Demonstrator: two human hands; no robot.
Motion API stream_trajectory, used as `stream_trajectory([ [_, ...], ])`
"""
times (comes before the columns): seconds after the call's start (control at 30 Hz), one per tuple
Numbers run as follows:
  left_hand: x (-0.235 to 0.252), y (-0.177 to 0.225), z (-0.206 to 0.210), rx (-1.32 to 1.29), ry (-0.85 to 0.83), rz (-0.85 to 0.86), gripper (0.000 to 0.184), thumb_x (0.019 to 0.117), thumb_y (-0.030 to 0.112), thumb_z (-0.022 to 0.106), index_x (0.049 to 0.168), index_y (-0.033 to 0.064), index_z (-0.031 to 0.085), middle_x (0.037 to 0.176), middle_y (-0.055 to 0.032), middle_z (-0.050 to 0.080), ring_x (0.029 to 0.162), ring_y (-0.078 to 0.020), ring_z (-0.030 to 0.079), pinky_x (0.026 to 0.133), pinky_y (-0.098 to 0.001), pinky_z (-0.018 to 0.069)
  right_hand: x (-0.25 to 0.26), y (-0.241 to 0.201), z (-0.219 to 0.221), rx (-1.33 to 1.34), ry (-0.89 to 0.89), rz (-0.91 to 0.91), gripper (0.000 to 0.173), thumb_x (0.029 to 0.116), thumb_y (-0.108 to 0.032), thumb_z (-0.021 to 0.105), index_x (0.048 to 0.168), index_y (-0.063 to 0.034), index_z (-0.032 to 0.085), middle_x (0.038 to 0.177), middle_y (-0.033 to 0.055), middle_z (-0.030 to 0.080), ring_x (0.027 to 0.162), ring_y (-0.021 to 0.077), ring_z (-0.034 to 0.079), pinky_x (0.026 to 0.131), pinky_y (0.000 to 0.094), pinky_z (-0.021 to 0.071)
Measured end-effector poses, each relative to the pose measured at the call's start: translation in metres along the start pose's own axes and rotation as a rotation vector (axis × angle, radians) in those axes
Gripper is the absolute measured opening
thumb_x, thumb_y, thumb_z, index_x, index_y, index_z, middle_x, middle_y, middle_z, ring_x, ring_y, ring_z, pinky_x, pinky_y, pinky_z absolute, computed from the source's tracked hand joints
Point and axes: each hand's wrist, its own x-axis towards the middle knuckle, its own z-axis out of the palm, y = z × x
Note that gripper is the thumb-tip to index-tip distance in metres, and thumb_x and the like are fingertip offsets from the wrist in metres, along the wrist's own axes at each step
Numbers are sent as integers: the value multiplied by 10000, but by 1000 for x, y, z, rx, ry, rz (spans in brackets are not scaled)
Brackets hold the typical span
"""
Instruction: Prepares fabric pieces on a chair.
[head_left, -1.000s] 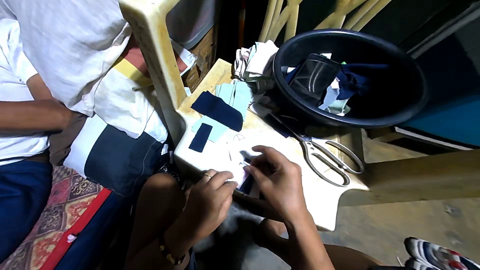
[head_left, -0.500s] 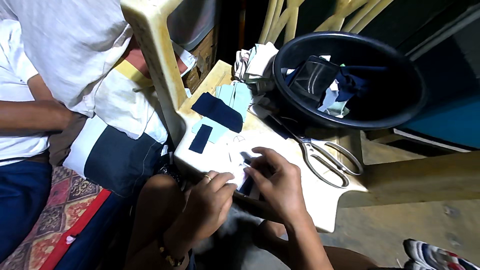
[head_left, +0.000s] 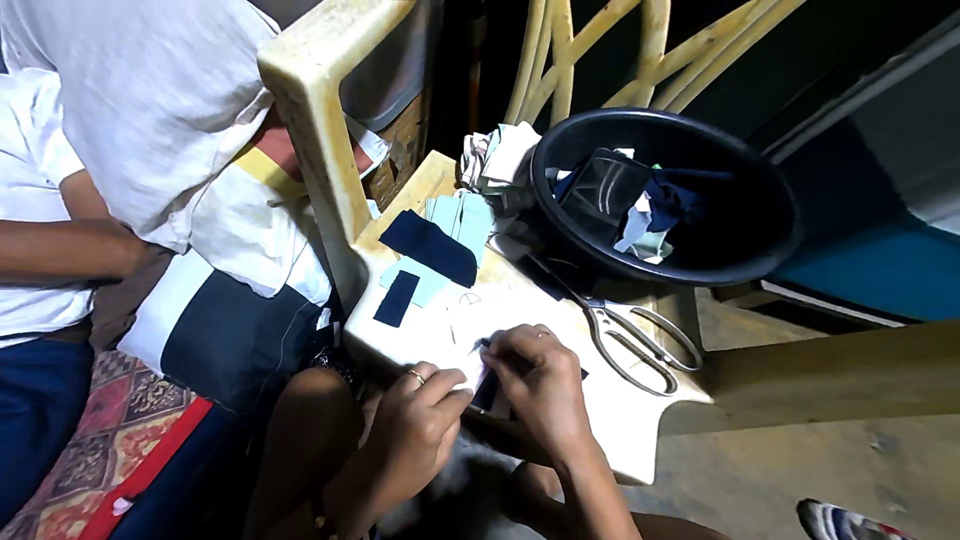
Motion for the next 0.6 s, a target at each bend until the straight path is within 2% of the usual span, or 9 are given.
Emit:
stream_trajectory([
  [0.1, 0, 1, 0, 12, -1, -4, 217, 896, 84, 593, 948, 111, 803, 1071, -48, 746, 958, -206, 669, 806, -269, 545, 0, -3, 0, -116, -19, -37, 107, 829, -48, 685, 825, -72, 789, 870, 107, 690, 856, 268, 646, 750, 380, 525],
  [0.17, -1, 1, 0, 9, 3, -4, 218, 896, 81, 596, 953, 110, 804, 1069, -49, 746, 957, -202, 669, 808, -266, 546, 1, -7, -1, -202, -6, -75, 112, 819, -34, 686, 816, -70, 791, 864, 137, 670, 856, 312, 640, 732, 411, 529],
  [0.3, 0, 0, 0, -11, 4, -6, 217, 906, 86, 593, 949, 105, 804, 1067, -47, 746, 960, -201, 668, 818, -264, 545, -3, -16, -2, -160, 21, -161, 151, 813, -4, 637, 823, -50, 781, 856, 113, 690, 833, 261, 651, 733, 321, 541],
  [0.43, 0, 1, -1, -20, 8, -2, 181, 893, 78, 608, 891, 96, 788, 1058, -48, 743, 956, -198, 672, 816, -269, 554, -10, -19, 2, -105, -67, -174, 84, 796, 5, 687, 796, -32, 762, 889, 125, 704, 850, 254, 689, 773, 320, 579],
  [0.6, 2, 0, -2, -38, -4, 2, 179, 883, 76, 618, 902, 94, 796, 1064, -39, 743, 968, -190, 672, 833, -257, 552, -11, -16, 5, -127, -102, -160, 66, 755, 14, 721, 798, -23, 754, 945, 142, 709, 878, 267, 700, 780, 340, 587],
])
